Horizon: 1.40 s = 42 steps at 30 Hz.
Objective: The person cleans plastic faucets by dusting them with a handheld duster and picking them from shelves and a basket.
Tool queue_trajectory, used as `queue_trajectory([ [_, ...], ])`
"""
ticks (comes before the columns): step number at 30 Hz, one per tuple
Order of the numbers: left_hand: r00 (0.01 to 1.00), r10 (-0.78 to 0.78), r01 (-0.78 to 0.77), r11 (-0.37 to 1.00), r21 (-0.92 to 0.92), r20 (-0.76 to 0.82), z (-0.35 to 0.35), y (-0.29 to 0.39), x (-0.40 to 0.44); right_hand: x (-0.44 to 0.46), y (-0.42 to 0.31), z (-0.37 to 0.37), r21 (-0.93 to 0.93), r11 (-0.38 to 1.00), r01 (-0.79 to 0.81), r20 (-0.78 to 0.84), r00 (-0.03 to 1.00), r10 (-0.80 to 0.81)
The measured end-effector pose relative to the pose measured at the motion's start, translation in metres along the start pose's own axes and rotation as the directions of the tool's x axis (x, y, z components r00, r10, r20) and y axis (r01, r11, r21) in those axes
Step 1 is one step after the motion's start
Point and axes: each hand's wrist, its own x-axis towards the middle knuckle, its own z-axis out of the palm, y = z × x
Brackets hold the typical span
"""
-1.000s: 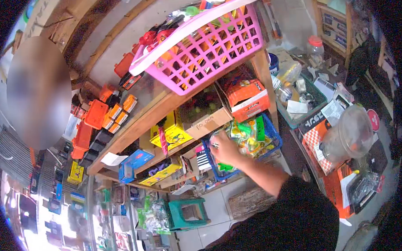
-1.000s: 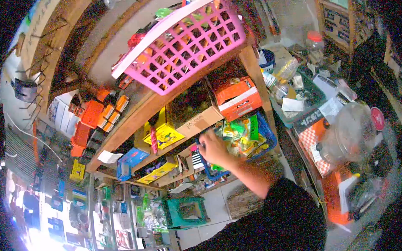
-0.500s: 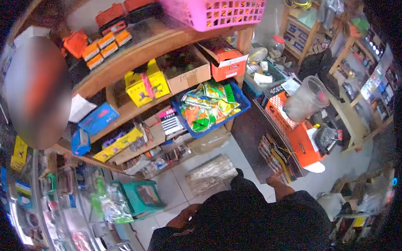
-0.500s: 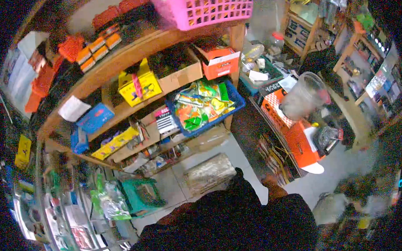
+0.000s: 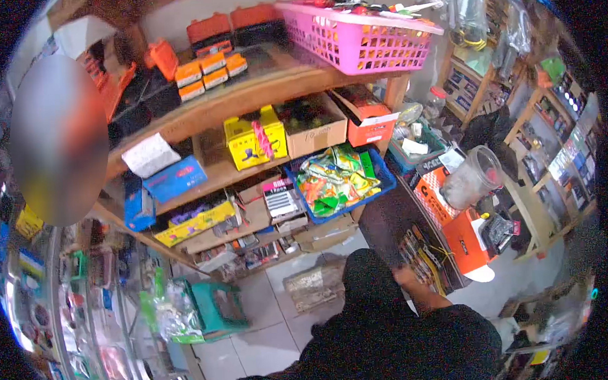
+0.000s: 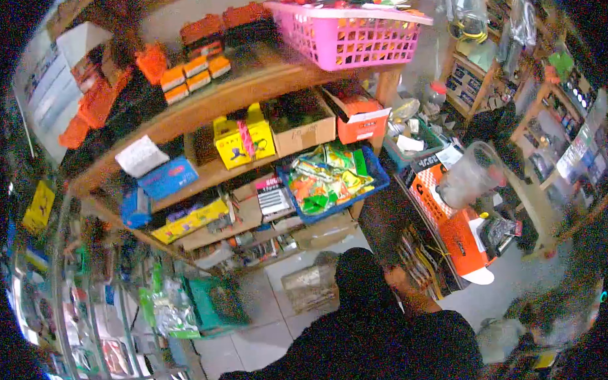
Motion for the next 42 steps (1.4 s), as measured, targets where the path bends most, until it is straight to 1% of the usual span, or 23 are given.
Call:
queue_trajectory([
  [1,0.999,0.030,-0.030,0.999,0.028,0.010,-0.004,0.017,0.010,0.053,-0.002,0.052,0.322,0.905,0.279,-0.058,0.960,-0.275],
  [2,0.998,0.054,-0.055,0.997,0.055,0.022,-0.004,0.033,0.019,0.028,-0.034,0.032,0.344,0.897,0.279,-0.063,0.960,-0.275],
  [4,0.995,0.086,-0.090,0.991,0.102,0.047,0.003,0.065,0.036,-0.056,-0.143,0.019,-0.307,0.947,0.095,-0.372,0.904,-0.211],
  [5,0.993,0.101,-0.107,0.987,0.123,0.057,0.008,0.084,0.045,-0.063,-0.156,0.013,-0.287,0.952,0.101,-0.365,0.908,-0.207],
  [7,0.988,0.136,-0.146,0.975,0.168,0.068,0.006,0.132,0.067,-0.057,-0.183,0.004,-0.210,0.978,0.014,-0.045,0.999,-0.024],
  [12,0.959,0.251,-0.279,0.911,0.304,0.129,-0.039,0.285,0.127,0.026,-0.197,0.008,-0.108,0.994,0.020,0.031,0.999,-0.017],
  [14,0.946,0.281,-0.321,0.876,0.360,0.161,-0.063,0.358,0.128,0.075,-0.154,0.069,-0.211,0.906,0.366,-0.092,0.916,-0.391],
  [15,0.942,0.287,-0.334,0.862,0.381,0.176,-0.070,0.390,0.122,0.085,-0.171,0.064,-0.186,0.908,0.375,-0.090,0.914,-0.396],
  [17,0.939,0.274,-0.337,0.854,0.395,0.210,-0.065,0.433,0.095,0.099,-0.188,0.030,-0.069,0.862,0.502,0.174,0.857,-0.485],
  [22,0.897,0.300,-0.422,0.799,0.427,0.326,-0.046,0.588,0.052,0.120,-0.239,-0.041,0.293,0.693,0.658,0.610,0.430,-0.666],
  [24,0.871,0.313,-0.465,0.772,0.433,0.378,-0.026,0.659,0.052,0.127,-0.240,-0.054,0.443,0.617,0.650,0.690,0.192,-0.698],
  [27,0.831,0.320,-0.518,0.742,0.425,0.454,-0.019,0.672,0.016,0.137,-0.288,-0.074,0.656,0.516,0.551,0.703,-0.196,-0.684],
  [28,0.820,0.322,-0.531,0.737,0.418,0.473,-0.014,0.680,0.005,0.127,-0.290,-0.073,0.718,0.489,0.495,0.676,-0.328,-0.660],
  [29,0.827,0.316,-0.520,0.744,0.420,0.464,-0.014,0.700,-0.046,0.063,-0.306,-0.145,0.724,0.486,0.489,0.672,-0.340,-0.658],
  [30,0.783,0.366,-0.598,0.663,0.450,0.503,-0.007,0.747,-0.081,-0.002,-0.381,-0.254,0.440,0.347,0.828,0.551,0.056,-0.832],
  [32,0.665,0.458,-0.733,0.552,0.397,0.590,-0.010,0.822,-0.133,-0.029,-0.430,-0.311,0.648,0.301,0.700,0.515,-0.111,-0.850],
  [34,0.470,0.600,-0.865,0.458,0.204,0.647,-0.028,0.856,-0.172,-0.070,-0.464,-0.398,0.571,0.256,0.781,0.528,-0.110,-0.842],
  [36,0.243,0.778,-0.955,0.295,0.004,0.580,-0.046,0.883,-0.194,-0.089,-0.480,-0.440,0.535,-0.021,0.845,0.305,-0.216,-0.927],
  [37,0.141,0.859,-0.976,0.203,-0.075,0.493,-0.054,0.893,-0.200,-0.097,-0.487,-0.456,0.510,-0.213,0.833,0.052,-0.277,-0.959],
  [38,0.145,0.897,-0.988,0.111,0.104,0.418,-0.057,0.912,-0.210,-0.103,-0.494,-0.467,0.437,-0.390,0.811,-0.203,-0.333,-0.921],
  [40,0.092,0.975,-0.838,-0.033,0.545,0.201,-0.057,0.947,-0.213,-0.107,-0.512,-0.474,0.046,-0.509,0.860,-0.530,-0.410,-0.742],
  [41,0.010,0.997,-0.642,-0.053,0.765,0.078,-0.058,0.961,-0.208,-0.106,-0.524,-0.479,0.054,-0.511,0.858,-0.529,-0.410,-0.744],
  [42,-0.022,1.000,-0.632,0.003,0.775,-0.022,-0.064,0.978,-0.195,-0.104,-0.537,-0.486,-0.140,-0.427,0.893,-0.537,-0.431,-0.725],
])
